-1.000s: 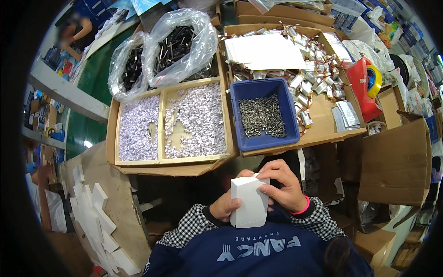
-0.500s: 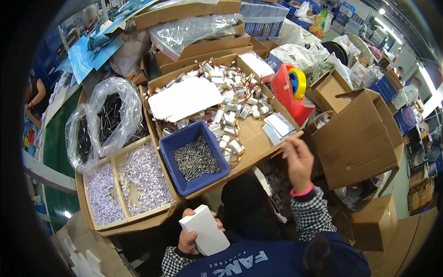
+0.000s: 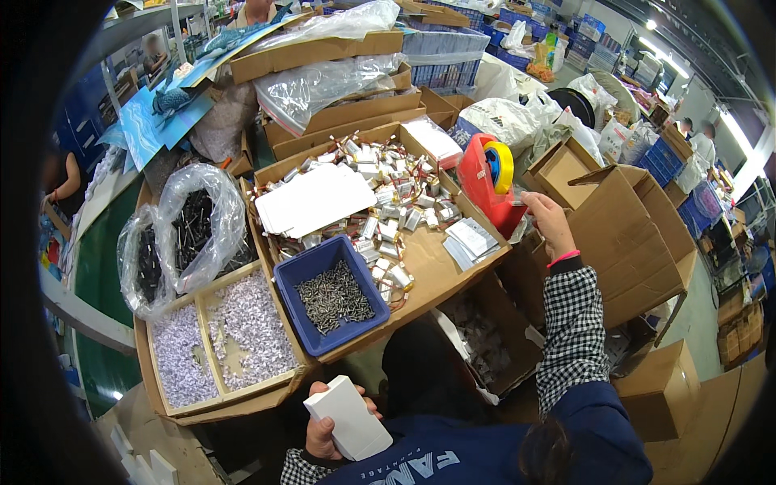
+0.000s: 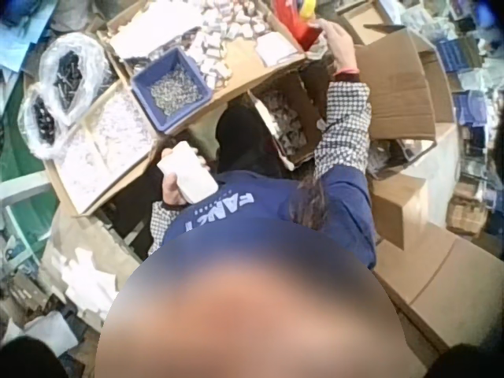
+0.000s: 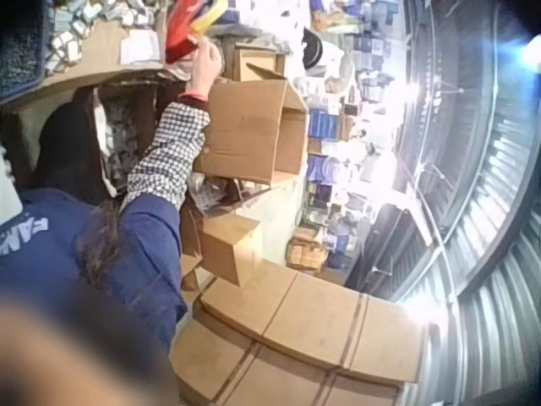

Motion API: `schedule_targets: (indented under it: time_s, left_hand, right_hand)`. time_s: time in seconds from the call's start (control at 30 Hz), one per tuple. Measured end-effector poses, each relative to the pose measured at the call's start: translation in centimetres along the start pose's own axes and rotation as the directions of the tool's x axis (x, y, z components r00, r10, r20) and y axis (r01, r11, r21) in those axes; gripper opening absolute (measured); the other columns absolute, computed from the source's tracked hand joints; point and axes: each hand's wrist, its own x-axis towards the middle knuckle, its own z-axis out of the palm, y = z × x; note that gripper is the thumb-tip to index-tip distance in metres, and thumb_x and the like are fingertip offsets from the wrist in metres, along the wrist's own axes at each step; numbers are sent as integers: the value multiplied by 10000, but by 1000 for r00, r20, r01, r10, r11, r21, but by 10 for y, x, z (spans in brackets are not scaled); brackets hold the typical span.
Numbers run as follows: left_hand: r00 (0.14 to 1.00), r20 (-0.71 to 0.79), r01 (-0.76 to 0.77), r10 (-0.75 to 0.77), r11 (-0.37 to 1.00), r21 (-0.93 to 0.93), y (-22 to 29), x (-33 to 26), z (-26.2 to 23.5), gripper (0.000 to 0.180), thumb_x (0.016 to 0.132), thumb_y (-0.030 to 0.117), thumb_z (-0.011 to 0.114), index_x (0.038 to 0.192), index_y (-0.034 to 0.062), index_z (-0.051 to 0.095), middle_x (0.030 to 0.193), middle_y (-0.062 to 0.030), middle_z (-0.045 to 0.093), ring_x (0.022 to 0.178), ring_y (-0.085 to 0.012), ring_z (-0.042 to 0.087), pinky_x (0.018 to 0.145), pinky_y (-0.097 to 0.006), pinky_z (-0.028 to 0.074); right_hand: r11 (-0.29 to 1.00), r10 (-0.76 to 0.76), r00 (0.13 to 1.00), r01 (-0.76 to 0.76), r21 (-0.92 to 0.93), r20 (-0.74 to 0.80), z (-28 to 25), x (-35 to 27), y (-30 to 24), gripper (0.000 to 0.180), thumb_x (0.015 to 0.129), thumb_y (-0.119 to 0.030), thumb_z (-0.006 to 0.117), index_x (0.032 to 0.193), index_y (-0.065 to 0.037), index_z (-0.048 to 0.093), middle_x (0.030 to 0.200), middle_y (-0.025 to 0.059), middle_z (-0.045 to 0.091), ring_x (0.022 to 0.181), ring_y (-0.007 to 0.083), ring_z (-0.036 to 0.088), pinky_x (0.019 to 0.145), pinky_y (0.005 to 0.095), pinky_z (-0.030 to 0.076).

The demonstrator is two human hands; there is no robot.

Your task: The person assembles small white rectangular boxes by inserting components and sealing them with tape. They repeatedly pick components from trays, place them inside the boxes, and apply tape to close the boxes, then set the finished units aside.

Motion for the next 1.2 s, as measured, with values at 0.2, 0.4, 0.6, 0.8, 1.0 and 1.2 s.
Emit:
schedule_targets:
  time_s: [0.2, 0.4, 0.6, 0.8, 1.0, 1.2]
  left_hand:
    - [1000, 1, 0, 0, 1000, 14, -1, -3, 2, 503, 793, 301, 731, 1133, 225, 368, 1185, -195, 495, 1050, -362, 580, 871, -549, 519]
    - [1000, -1, -5, 5, 1000, 5, -3, -8, 2, 491, 794, 289, 725, 1126, 225, 368, 1182, -189, 494, 1049, -359, 583, 877, -552, 517]
    - [1000, -15, 11, -12, 1000, -7, -5, -10, -1, 493, 788, 267, 724, 1131, 231, 372, 1172, -188, 505, 1047, -359, 585, 876, -551, 519]
    - [1000, -12, 6, -7, 999, -35, -8, -8, 3, 497, 780, 256, 730, 1134, 233, 381, 1172, -192, 511, 1046, -361, 589, 874, -550, 521]
    - [999, -20, 27, -28, 999, -37, -8, -8, 1, 482, 784, 249, 724, 1129, 229, 387, 1173, -195, 511, 1041, -360, 591, 871, -549, 522]
    - [1000, 3, -22, 22, 999, 26, -6, -10, 6, 480, 805, 294, 695, 1159, 251, 375, 1201, -187, 485, 1050, -366, 565, 874, -549, 511]
  right_hand:
    - [984, -18, 1000, 13, 177, 26, 7, 0, -6, 206, 871, -217, 663, 959, -35, 701, 870, -42, 640, 809, 36, 506, 764, 216, 368]
    - [939, -11, 999, -5, 343, 44, 4, -6, -9, 170, 878, -238, 671, 964, -91, 678, 840, -58, 612, 731, 35, 464, 687, 230, 340]
    - [882, 76, 996, -93, 462, 55, 3, -24, 7, 119, 880, -232, 679, 907, -116, 684, 785, -81, 562, 692, 42, 441, 614, 214, 355]
    - [804, 174, 975, -220, 553, 136, 4, -38, 28, 165, 910, -237, 652, 1007, -103, 646, 901, -39, 648, 813, 80, 594, 701, 234, 462]
    - [733, 91, 996, -79, 675, 17, 26, -35, 46, 170, 918, -205, 647, 1014, -65, 630, 900, 15, 655, 796, 108, 600, 712, 246, 483]
    - [653, 48, 996, 22, 757, -70, 47, -29, 66, 142, 919, -204, 643, 955, -66, 647, 856, 3, 637, 759, 111, 552, 741, 241, 457]
